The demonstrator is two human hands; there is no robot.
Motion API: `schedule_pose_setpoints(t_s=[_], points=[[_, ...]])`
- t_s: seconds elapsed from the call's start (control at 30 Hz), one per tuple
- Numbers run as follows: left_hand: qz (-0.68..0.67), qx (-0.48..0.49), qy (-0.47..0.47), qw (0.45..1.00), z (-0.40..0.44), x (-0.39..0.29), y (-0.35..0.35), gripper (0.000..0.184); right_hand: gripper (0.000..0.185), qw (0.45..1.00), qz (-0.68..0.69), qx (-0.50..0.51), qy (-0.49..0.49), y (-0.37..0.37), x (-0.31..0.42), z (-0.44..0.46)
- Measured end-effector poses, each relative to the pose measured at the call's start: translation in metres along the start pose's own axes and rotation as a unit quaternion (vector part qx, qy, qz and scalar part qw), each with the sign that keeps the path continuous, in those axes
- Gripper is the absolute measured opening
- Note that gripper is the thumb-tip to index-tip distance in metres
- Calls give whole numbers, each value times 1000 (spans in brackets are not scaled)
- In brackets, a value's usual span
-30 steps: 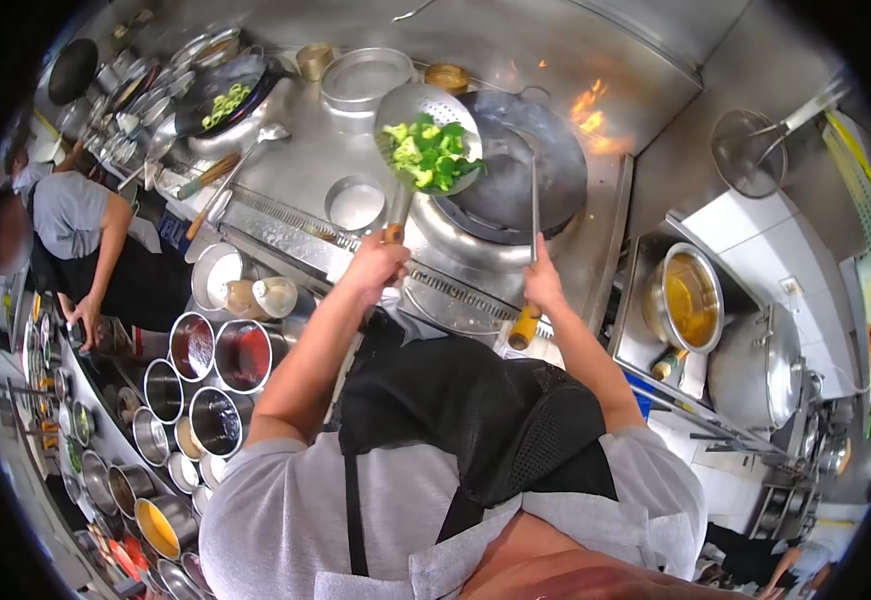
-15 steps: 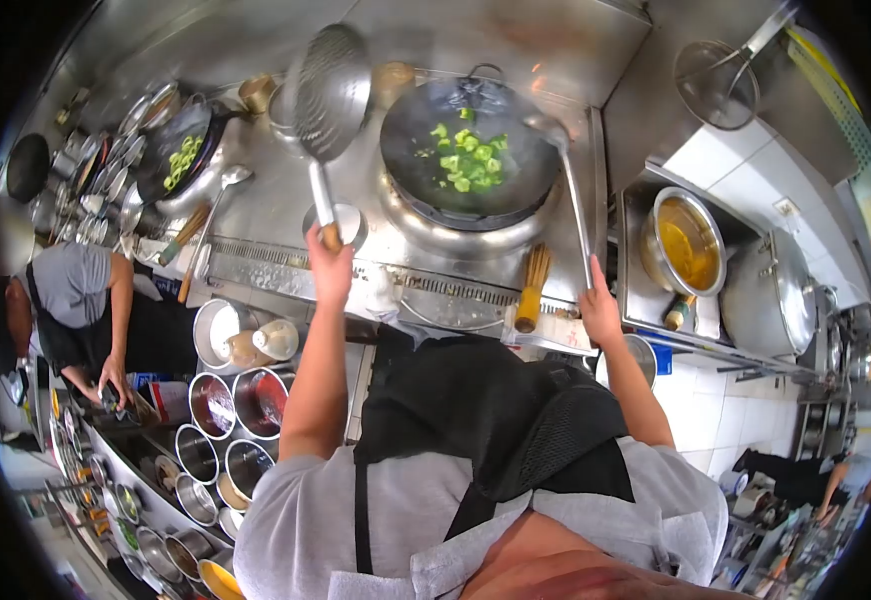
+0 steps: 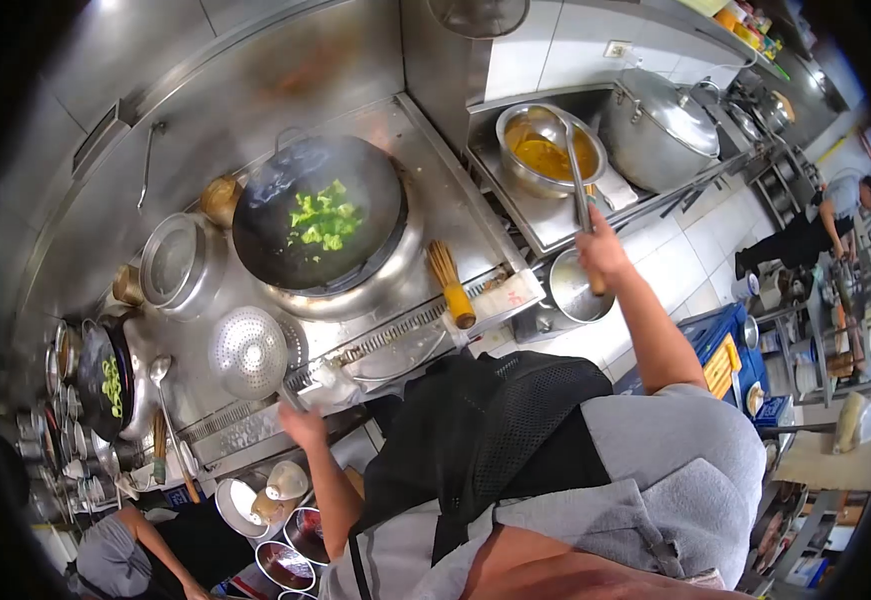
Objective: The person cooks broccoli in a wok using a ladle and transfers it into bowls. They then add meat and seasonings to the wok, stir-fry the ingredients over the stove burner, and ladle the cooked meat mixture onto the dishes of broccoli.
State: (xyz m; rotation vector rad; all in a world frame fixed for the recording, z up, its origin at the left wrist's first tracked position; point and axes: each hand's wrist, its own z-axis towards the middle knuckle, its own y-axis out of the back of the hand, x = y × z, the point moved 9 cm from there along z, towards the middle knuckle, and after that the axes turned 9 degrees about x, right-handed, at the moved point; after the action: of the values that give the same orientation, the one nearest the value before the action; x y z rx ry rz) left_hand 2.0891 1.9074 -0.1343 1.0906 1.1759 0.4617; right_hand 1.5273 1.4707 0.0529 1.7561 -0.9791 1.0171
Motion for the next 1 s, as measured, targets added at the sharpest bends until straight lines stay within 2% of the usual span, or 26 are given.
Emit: schedule_pose_setpoints(t_s=[0.07, 0.1, 0.13, 0.2, 0.27, 0.33, 0.4, 0.47, 0.53, 0.6, 0.67, 0.73, 0.77, 0.8, 0.83, 0.87, 0.9, 0.93, 1.0], points=[[-55, 201, -72, 975, 1, -23, -56, 77, 80, 996, 76, 33, -24, 17, -12, 2], [-111, 232, -55, 965, 1, -18, -82, 78, 81, 997, -83, -6, 10, 17, -11, -4], [-164, 261, -36, 951, -3, -24, -92, 80, 81, 997, -82, 0, 14, 9, -11, -11], [-180, 264, -69, 945, -8, -47, -86, 78, 81, 994, -89, -10, 55, 0, 4, -23], [-138, 209, -43, 967, -3, -26, -96, 72, 79, 987, 118, 102, 28, -20, 38, -39], [-129, 277, -39, 951, 15, -12, -111, 69, 76, 979, 119, 161, 50, -45, 69, -49], [-217, 310, -15, 925, 33, -6, -110, 57, 78, 973, 83, 181, 117, -75, 59, -49], [-472, 336, 82, 811, 29, -50, -60, 52, 80, 962, 113, 221, 116, -108, 34, -57], [-622, 247, 35, 743, 46, -71, -20, 51, 78, 953, 60, 290, 65, -135, 12, -64], [-672, 183, 95, 711, 56, -87, -6, 43, 78, 955, -34, 293, 30, -144, 1, -62], [-646, 286, 168, 688, 67, -98, -49, 42, 76, 930, -151, 335, 4, -150, 6, -58], [-655, 296, 165, 675, 71, -128, -91, 43, 77, 885, -279, 371, -24, -163, 9, -58], [-655, 336, 178, 653, 66, -155, -108, 43, 78, 860, -328, 383, 82, -174, 13, -46], [-645, 355, 193, 649, 51, -197, -90, 45, 80, 826, -374, 376, 188, -184, 19, -37], [-696, 404, 193, 561, 69, -211, -143, 46, 81, 799, -434, 384, 162, -199, 23, -25], [-625, 372, 202, 655, 67, -238, -119, 42, 82, 767, -491, 392, 130, -214, 28, -12], [-669, 363, 229, 606, 81, -244, -158, 27, 84, 752, -525, 377, 131, -230, 32, 5], [-681, 382, 230, 581, 100, -241, -205, 21, 85, 736, -556, 363, 132, -248, 34, 22], [-563, 349, 270, 698, 69, -247, -162, 19, 86, 740, -562, 327, 170, -273, 49, 42]])
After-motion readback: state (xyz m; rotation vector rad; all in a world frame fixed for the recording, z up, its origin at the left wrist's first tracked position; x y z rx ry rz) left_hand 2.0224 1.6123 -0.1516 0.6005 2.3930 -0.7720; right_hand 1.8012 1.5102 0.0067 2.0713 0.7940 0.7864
